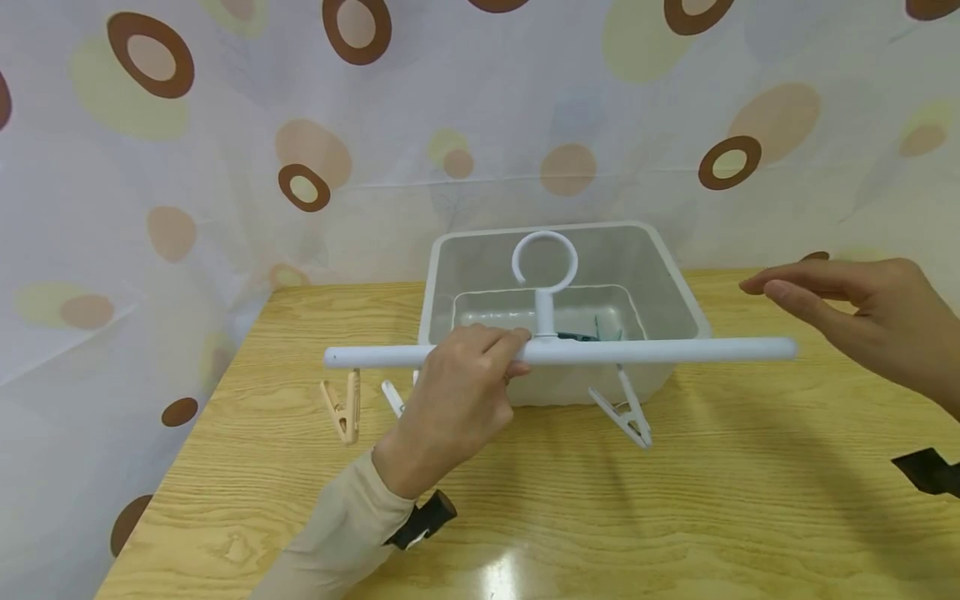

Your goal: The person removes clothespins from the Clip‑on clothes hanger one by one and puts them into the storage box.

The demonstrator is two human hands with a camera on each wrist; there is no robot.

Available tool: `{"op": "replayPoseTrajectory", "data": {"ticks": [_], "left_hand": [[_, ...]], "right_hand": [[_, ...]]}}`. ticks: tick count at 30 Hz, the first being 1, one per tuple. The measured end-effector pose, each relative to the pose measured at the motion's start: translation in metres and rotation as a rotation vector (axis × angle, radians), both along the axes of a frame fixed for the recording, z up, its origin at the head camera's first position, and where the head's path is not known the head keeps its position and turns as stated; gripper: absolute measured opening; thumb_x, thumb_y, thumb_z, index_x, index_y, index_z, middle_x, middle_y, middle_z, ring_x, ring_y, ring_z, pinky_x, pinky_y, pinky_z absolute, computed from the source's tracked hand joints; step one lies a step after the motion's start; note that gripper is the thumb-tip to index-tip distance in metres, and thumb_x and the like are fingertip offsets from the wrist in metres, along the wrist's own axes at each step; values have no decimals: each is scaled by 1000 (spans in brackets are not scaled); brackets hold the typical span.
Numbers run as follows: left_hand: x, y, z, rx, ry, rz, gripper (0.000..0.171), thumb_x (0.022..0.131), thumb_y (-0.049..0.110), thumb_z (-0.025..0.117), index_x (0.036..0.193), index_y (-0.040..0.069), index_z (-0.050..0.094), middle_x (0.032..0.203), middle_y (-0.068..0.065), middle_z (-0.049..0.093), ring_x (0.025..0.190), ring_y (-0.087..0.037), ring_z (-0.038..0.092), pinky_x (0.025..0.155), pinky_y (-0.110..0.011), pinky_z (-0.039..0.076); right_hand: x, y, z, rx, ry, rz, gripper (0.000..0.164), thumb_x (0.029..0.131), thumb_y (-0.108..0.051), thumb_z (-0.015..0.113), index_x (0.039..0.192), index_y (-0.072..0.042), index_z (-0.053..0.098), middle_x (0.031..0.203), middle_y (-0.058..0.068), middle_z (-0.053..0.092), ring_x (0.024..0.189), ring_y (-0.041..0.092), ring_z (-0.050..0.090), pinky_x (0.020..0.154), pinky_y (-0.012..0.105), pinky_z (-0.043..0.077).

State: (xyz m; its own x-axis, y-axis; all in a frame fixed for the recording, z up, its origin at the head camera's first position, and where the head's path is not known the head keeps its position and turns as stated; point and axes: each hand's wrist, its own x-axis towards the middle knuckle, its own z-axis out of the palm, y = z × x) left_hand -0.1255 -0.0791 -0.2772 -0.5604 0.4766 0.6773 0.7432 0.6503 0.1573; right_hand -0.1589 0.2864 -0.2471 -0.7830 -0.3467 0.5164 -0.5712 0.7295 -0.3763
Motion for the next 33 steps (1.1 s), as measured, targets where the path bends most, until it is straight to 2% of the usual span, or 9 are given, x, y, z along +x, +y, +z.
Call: {"op": "replayPoseTrajectory", "data": {"ticks": [8, 13, 17, 20, 24, 26, 29, 31, 33], "left_hand": [[-1, 3, 1, 5, -3, -11, 24, 78, -5, 73, 102, -4, 70, 89, -8, 71, 81, -22, 66, 76, -32, 53], [-1, 3, 1, 4, -1, -7, 24, 77, -5, 74, 102, -4, 70, 90, -8, 71, 82, -22, 66, 76, -31, 53], [-1, 3, 1, -3, -5, -5, 25, 77, -4, 74, 102, -4, 70, 90, -9, 71, 82, -22, 66, 75, -31, 53], [-2, 3, 1, -7, -10, -1, 25, 77, -4, 74, 102, -4, 70, 90, -9, 71, 81, -22, 66, 75, -31, 53], [-2, 3, 2, -7, -12, 2, 25, 77, -4, 74, 102, -4, 70, 91, -9, 71, 81, -22, 66, 75, -31, 53], [-3, 3, 2, -7, -14, 4, 25, 77, -4, 74, 102, -4, 70, 91, -9, 71, 81, -22, 66, 74, -31, 53], [-3, 4, 3, -8, -18, 8, 26, 77, -5, 74, 103, -3, 70, 92, -9, 71, 82, -22, 66, 75, -31, 53], [-3, 4, 3, -9, -21, 11, 26, 77, -5, 74, 103, -3, 70, 92, -9, 71, 82, -22, 66, 75, -31, 53], [-3, 4, 3, -12, -21, 13, 26, 78, -4, 74, 104, -3, 70, 92, -9, 71, 82, -23, 66, 76, -31, 53]], "right_hand": [[8, -2, -8, 10, 24, 42, 26, 94, 2, 57, 106, -12, 74, 103, -24, 67, 96, -14, 55, 78, 2, 39], [12, 4, -18, -11, 7, 29, 21, 96, -3, 56, 105, -10, 73, 100, -24, 68, 92, -12, 57, 74, 2, 42], [17, 9, -26, -25, 29, 37, 20, 93, 2, 58, 105, -6, 73, 102, -27, 66, 93, -13, 57, 75, 2, 41], [22, 10, -28, -18, 67, 6, 24, 89, 7, 61, 104, -6, 74, 103, -34, 61, 92, -20, 53, 71, 2, 40], [30, 12, -32, -17, 87, -95, 16, 89, 2, 64, 100, -3, 74, 97, -44, 51, 87, -28, 46, 59, 3, 36], [35, 11, -36, -12, 81, -115, 14, 89, 0, 64, 100, 1, 73, 95, -45, 50, 85, -29, 45, 60, 1, 36], [43, 7, -43, -17, 57, -113, 14, 90, 1, 63, 100, 4, 72, 93, -43, 52, 83, -28, 48, 63, 0, 38], [48, 3, -47, -15, 42, -87, 15, 89, 3, 63, 101, 2, 73, 94, -37, 57, 81, -25, 52, 66, 0, 41], [53, -2, -50, -17, 26, -69, 17, 89, 4, 62, 100, -3, 73, 92, -31, 62, 81, -22, 55, 64, 1, 43]]}}
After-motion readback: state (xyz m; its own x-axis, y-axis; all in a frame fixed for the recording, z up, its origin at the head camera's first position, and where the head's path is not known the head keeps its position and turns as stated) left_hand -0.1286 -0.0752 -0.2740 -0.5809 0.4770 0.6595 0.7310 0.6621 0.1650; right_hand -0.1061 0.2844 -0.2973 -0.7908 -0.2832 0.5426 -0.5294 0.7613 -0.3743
